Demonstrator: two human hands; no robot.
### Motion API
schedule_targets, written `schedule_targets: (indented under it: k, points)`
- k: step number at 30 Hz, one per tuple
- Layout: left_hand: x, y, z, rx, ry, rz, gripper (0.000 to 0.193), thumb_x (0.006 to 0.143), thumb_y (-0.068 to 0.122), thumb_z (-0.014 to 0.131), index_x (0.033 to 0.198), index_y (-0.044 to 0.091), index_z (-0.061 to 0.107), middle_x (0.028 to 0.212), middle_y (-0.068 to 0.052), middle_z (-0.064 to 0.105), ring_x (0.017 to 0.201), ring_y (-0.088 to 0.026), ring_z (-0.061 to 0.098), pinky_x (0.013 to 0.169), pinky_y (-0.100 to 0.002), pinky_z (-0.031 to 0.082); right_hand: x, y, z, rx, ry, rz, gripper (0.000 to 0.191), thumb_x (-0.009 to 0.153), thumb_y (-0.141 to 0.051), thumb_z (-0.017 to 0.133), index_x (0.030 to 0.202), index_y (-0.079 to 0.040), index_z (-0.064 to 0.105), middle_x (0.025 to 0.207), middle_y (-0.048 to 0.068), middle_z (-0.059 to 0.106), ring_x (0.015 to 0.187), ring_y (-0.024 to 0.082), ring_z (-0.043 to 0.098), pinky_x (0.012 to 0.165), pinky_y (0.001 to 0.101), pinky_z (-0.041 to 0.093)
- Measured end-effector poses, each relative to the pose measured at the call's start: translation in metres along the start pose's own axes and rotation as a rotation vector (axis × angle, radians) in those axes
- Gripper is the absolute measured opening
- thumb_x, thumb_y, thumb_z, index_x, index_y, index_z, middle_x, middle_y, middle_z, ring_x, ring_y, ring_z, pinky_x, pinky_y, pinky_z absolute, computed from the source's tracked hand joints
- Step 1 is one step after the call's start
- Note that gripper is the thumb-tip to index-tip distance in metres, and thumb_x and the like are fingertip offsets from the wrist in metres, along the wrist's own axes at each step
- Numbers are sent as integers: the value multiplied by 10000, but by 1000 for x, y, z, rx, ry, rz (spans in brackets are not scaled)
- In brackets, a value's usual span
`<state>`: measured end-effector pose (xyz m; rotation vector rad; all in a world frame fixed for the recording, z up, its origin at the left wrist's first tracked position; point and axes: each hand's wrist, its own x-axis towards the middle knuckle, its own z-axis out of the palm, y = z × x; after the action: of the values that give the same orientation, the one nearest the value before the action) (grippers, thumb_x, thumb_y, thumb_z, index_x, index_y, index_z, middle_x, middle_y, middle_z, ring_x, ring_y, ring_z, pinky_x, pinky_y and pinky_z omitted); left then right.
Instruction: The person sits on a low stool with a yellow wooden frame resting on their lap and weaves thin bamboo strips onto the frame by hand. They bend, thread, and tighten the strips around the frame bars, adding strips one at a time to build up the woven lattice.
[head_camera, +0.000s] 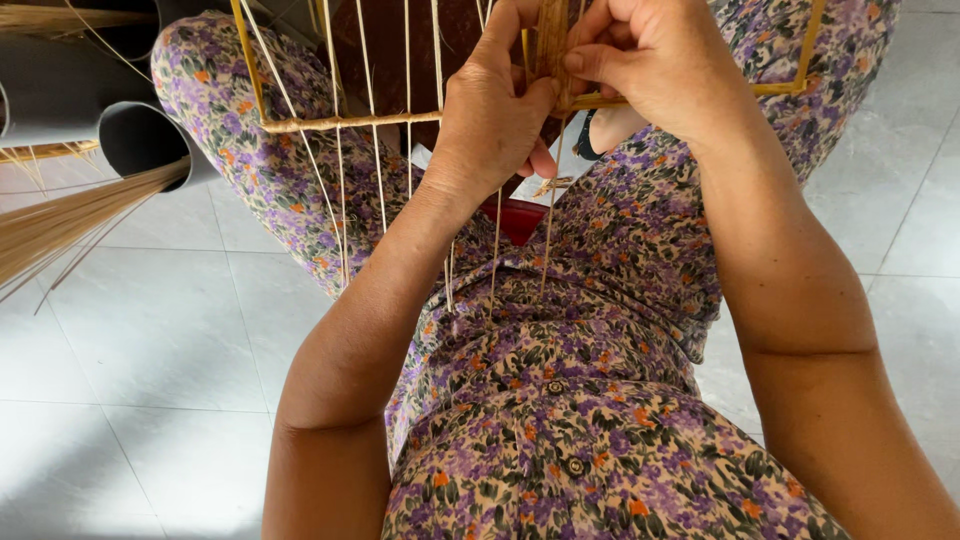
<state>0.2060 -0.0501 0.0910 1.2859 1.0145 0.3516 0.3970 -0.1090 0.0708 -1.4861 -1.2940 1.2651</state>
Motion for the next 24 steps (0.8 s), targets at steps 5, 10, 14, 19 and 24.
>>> schedule_targets:
  k: [5, 10, 14, 19, 24]
  points:
    - [1, -5, 0, 61, 9, 15, 519, 980, 15, 636, 1437, 158, 437, 770, -65, 701, 420, -133, 712, 289, -260, 540, -12, -19, 6, -182, 57, 11, 68, 1055, -12, 738, 1018, 8, 685, 857, 70, 717, 640, 91, 689, 500, 232, 540]
    - [2, -13, -1, 81, 11, 56, 608, 992, -2, 636, 1515, 162, 373, 747, -55, 714, 424, -128, 710, 319, -259, 572, -11, -25, 10, -217, 80, -57, 77, 1011, 7, 743, 971, 36, 684, 828, 107, 721, 635, 132, 699, 500, 253, 533]
    - [1, -12, -1, 45, 12, 60, 749, 988, -28, 637, 1604, 217, 288, 709, -39, 706, 406, -116, 645, 330, -268, 550, -28, -15, 14, -189, 311, -313, 76, 1117, 29, 655, 1157, 91, 671, 956, 144, 689, 786, 186, 688, 662, 272, 559]
    - [-4, -13, 0, 96, 15, 103, 883, 1009, -44, 619, 1668, 342, 174, 663, -22, 653, 435, -74, 602, 365, -251, 575, -69, 16, 41, 72, 549, -214, 269, 1145, -157, 534, 946, -57, 685, 771, 46, 692, 606, 113, 630, 545, 235, 507]
    - [-2, -17, -1, 132, 41, 99, 906, 994, -65, 632, 1653, 384, 201, 646, -27, 613, 420, -75, 567, 367, -245, 547, -72, 51, 64, 438, 306, 71, 156, 1120, -119, 574, 1140, -53, 714, 1086, 104, 707, 896, 143, 674, 805, 298, 552]
